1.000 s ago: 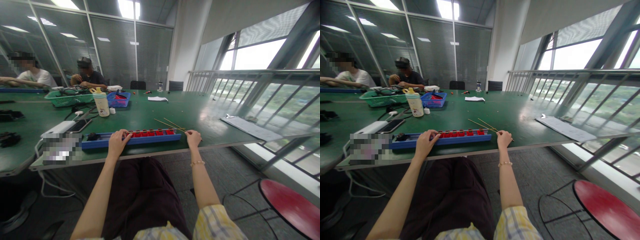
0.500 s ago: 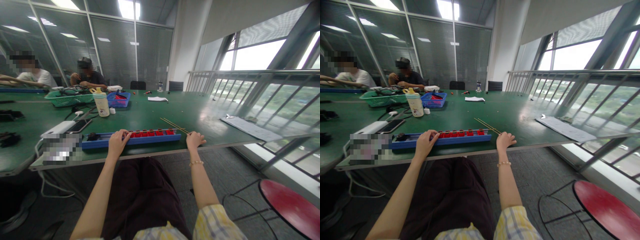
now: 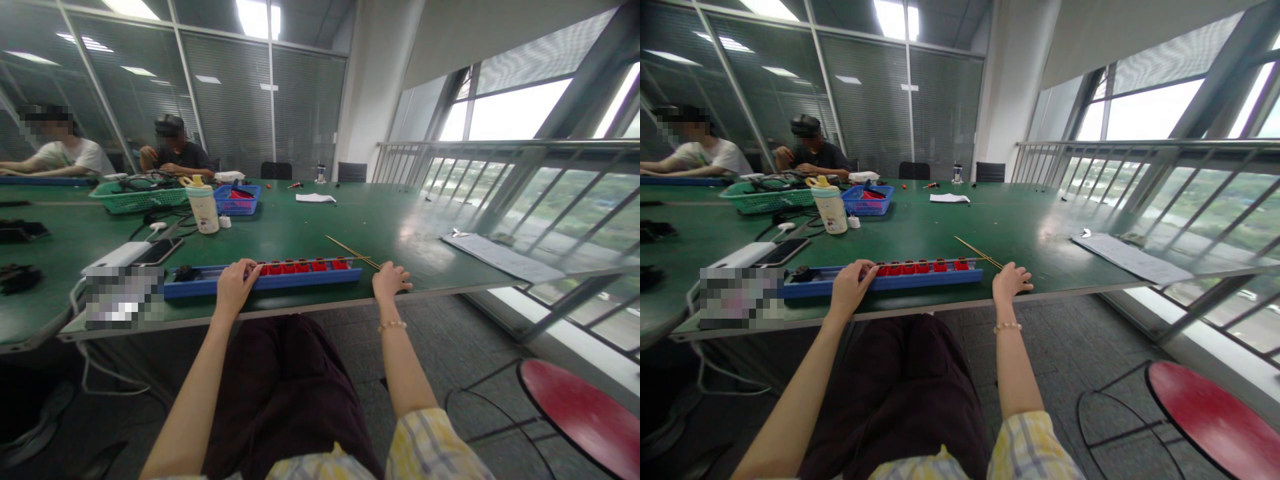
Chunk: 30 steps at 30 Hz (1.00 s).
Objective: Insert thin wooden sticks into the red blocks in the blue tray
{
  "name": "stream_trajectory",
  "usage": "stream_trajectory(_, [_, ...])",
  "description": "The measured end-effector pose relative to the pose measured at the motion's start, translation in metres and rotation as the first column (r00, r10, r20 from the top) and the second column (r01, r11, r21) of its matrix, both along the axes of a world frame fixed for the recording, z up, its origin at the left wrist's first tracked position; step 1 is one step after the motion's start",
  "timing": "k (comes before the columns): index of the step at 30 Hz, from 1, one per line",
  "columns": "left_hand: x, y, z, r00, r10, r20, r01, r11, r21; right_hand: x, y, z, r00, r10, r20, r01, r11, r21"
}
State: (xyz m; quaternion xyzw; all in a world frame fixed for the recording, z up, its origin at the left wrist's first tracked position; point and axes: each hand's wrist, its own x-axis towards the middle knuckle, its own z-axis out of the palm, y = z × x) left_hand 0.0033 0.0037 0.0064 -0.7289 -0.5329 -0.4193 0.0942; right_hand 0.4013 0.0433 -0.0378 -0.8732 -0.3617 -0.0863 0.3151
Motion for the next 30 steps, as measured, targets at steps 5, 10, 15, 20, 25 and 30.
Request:
stream_trajectory(5, [-0.001,0.001,-0.001,1.0,-0.001,-0.001,0.001,1.0,0.002,0.001,0.0,0.0,0.999,0.045,-0.029,-0.043,0.998,0.053])
stream_trajectory(10, [-0.001,0.002,-0.002,1.0,0.024,-0.015,-0.023,1.0,0.008,0.01,0.007,0.0,0.959,0.282,0.015,-0.275,0.92,0.278])
stream_trajectory(15, [-0.002,0.005,-0.004,0.999,0.02,-0.029,-0.018,0.998,0.054,0.016,0.013,0.002,0.744,0.66,0.101,-0.591,0.58,0.56])
stream_trajectory(20, [-0.003,0.008,-0.007,1.0,0.009,-0.013,-0.008,0.995,0.1,0.012,0.009,0.004,0.581,0.812,0.053,-0.689,0.456,0.562])
stream_trajectory(25, [-0.003,0.008,-0.006,1.0,0.024,0.003,-0.024,0.994,0.105,0.012,0.009,0.006,0.51,0.858,0.065,-0.743,0.401,0.535])
stream_trajectory(30, [-0.002,0.007,-0.006,0.999,0.032,0.006,-0.032,0.994,0.106,0.015,0.012,0.004,0.529,0.848,0.045,-0.719,0.418,0.555])
